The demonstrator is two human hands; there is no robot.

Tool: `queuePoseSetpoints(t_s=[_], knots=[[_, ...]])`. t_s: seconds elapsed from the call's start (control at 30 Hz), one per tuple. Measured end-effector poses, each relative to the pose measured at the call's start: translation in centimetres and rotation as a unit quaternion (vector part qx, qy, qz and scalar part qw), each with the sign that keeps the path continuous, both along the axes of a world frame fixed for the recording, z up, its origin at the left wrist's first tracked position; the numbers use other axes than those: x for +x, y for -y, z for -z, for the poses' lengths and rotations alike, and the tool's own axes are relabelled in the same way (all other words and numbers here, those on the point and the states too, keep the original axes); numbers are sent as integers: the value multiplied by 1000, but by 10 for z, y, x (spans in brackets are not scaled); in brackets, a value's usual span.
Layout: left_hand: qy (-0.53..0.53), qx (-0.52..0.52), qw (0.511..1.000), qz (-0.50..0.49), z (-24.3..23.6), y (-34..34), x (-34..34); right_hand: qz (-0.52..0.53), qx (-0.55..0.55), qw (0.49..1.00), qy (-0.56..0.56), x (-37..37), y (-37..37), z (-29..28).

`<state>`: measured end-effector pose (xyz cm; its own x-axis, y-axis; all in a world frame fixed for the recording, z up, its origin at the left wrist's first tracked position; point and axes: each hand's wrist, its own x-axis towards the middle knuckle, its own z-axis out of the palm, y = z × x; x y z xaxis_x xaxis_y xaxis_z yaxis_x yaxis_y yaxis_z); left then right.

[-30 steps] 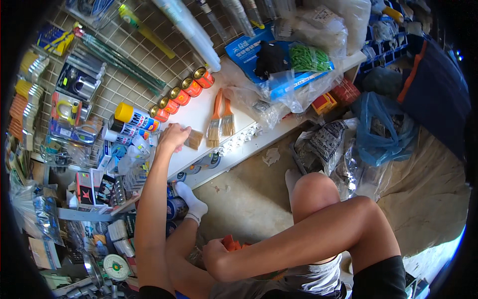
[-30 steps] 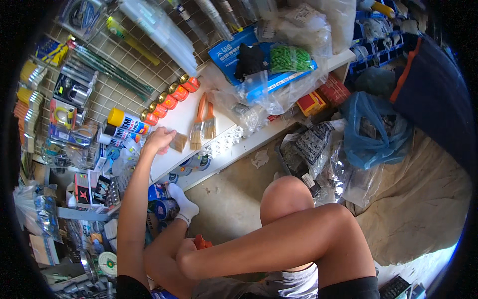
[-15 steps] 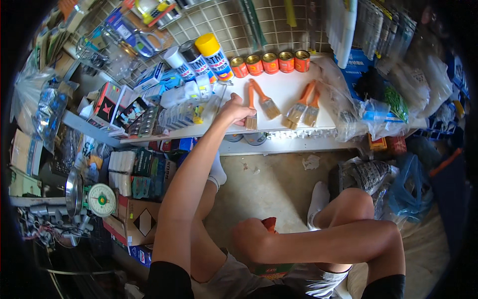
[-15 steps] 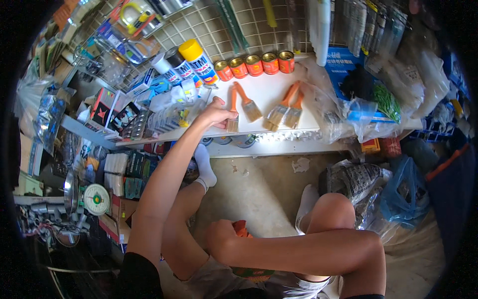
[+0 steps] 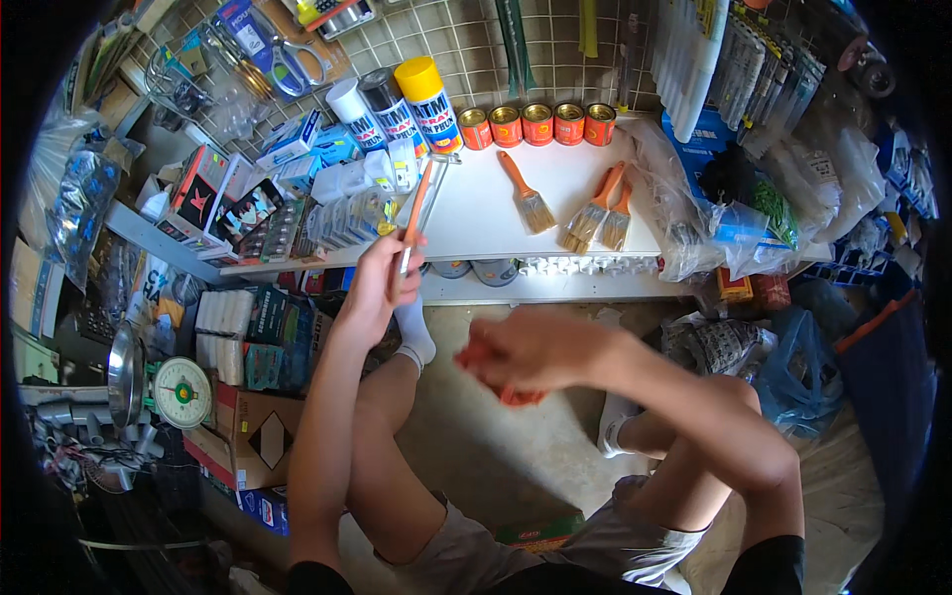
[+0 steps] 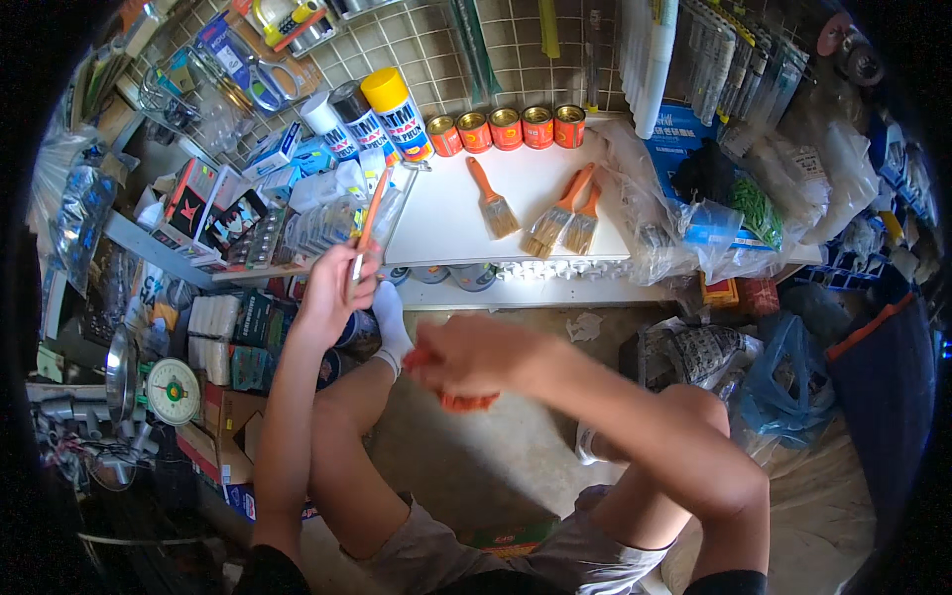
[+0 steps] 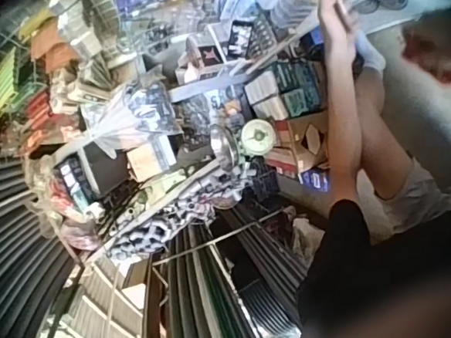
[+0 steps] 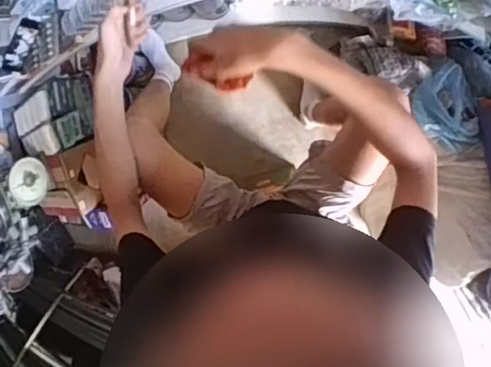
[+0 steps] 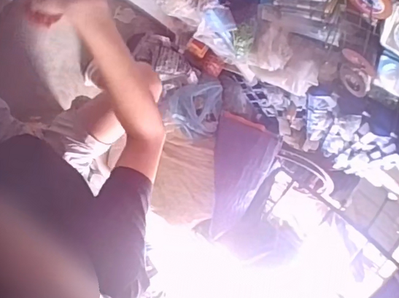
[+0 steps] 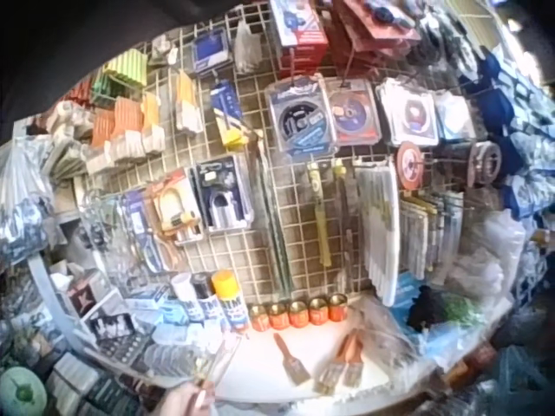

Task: Cleaning paintbrushes with a cloth and organizing small hardware components.

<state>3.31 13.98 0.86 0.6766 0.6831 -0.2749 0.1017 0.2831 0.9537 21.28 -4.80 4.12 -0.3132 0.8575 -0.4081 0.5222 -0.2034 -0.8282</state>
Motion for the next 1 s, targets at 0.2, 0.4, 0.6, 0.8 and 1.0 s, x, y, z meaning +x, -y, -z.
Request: queuePoseSetpoints(t_s=[0.2, 0.4, 0.6, 0.8, 1.0], knots=[[14, 81, 994, -67, -25, 48, 0, 268, 260, 927, 11, 61, -10, 5], [1, 186, 981, 58, -4, 74, 13, 235, 549, 793, 120, 26, -13, -14], [54, 153, 980, 116, -7, 85, 25, 165, 612, 723, 277, 25, -25, -8], [28, 138, 986, 84, 0, 45, 53, 254, 591, 715, 274, 44, -35, -6], [59, 153, 986, 15, 14, 42, 77, 309, 572, 720, 240, 57, -27, -4]])
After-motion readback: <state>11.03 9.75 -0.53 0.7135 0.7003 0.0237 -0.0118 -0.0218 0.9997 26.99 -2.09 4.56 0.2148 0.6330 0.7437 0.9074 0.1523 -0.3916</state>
